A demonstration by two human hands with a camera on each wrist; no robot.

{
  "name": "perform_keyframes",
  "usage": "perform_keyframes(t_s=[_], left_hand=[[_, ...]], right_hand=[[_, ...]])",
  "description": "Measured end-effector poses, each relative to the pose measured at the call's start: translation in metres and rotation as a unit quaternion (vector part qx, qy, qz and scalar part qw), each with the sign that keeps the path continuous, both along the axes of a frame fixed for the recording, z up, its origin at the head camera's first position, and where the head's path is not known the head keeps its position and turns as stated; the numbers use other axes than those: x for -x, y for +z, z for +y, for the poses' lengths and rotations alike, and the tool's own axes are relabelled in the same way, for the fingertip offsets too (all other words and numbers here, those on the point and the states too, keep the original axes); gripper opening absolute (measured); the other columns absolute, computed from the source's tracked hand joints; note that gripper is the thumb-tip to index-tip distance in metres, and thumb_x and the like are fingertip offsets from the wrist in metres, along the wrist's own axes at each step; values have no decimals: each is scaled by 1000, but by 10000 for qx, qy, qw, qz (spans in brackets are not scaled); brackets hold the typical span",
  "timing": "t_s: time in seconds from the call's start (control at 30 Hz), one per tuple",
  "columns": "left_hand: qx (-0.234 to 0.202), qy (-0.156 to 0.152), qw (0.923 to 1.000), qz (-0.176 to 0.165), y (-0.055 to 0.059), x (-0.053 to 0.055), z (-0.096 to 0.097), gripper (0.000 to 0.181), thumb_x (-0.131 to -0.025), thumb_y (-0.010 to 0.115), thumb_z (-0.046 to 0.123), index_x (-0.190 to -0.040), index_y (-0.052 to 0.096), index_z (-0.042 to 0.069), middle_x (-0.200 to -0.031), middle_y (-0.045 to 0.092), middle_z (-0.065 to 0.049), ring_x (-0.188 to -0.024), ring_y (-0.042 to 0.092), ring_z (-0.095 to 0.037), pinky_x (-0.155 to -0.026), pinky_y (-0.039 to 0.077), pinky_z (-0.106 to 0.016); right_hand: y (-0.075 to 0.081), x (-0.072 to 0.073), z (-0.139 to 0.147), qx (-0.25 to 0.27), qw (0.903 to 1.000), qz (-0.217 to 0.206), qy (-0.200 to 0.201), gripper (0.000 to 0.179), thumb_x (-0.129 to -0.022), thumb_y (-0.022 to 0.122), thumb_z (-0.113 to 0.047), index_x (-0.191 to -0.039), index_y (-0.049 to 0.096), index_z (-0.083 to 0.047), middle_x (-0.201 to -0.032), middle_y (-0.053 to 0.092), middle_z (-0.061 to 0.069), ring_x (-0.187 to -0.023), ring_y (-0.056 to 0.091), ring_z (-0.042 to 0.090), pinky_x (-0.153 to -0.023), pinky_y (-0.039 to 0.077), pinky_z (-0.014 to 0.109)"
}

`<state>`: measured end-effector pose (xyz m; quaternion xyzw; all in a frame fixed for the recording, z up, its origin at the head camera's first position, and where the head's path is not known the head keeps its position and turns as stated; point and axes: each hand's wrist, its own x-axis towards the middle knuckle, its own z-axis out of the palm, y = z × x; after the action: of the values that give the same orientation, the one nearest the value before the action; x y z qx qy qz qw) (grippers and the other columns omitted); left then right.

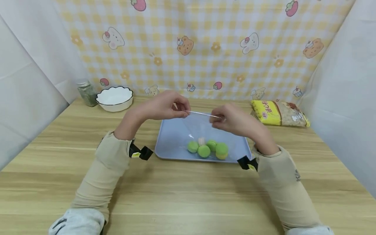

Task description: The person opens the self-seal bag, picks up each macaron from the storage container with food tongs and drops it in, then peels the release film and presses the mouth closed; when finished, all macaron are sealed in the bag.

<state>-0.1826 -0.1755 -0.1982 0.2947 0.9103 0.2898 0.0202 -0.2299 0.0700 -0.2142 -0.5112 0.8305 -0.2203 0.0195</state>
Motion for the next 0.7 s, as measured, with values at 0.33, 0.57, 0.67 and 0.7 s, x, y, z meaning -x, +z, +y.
perform_keyframes(t_s=[0.33, 0.57, 0.67, 0.7], left_hand=[[-76, 109, 9999, 7, -2, -1, -11, 4, -86, 65, 4, -88, 67, 7, -83, 65, -2, -77, 59, -14, -77, 50, -31], [-103, 255, 9996, -55, -1, 1, -13, 4, -87, 65, 6, -89, 67, 7, -82, 65, -2, -75, 59, -15, -71, 48, -30], [-166, 287, 9994, -50, 2, -2, -14, 4, -87, 65, 5, -90, 68, 6, -84, 65, -3, -76, 60, -16, -74, 48, -31], [-190, 310, 9993, -40, 4, -4, -15, 5, -87, 65, 5, -90, 68, 5, -84, 65, -3, -77, 60, -17, -74, 49, -31]], right_hand=[[5, 8, 51, 38, 9990, -74, -431, 4, -85, 68, -10, -82, 71, -9, -79, 68, -3, -70, 63, 7, -62, 50, 27], [11, 7, 57, -46, 9983, 70, -571, 3, -85, 69, -11, -85, 72, -10, -82, 69, -2, -71, 64, 8, -63, 50, 27], [13, 7, 61, 136, 9982, 93, -574, 5, -83, 70, -9, -86, 73, -9, -81, 69, -1, -66, 63, 6, -58, 49, 23], [14, 7, 63, 239, 9984, 112, -503, 5, -83, 70, -7, -87, 74, -8, -81, 70, 0, -65, 62, 6, -57, 49, 22]])
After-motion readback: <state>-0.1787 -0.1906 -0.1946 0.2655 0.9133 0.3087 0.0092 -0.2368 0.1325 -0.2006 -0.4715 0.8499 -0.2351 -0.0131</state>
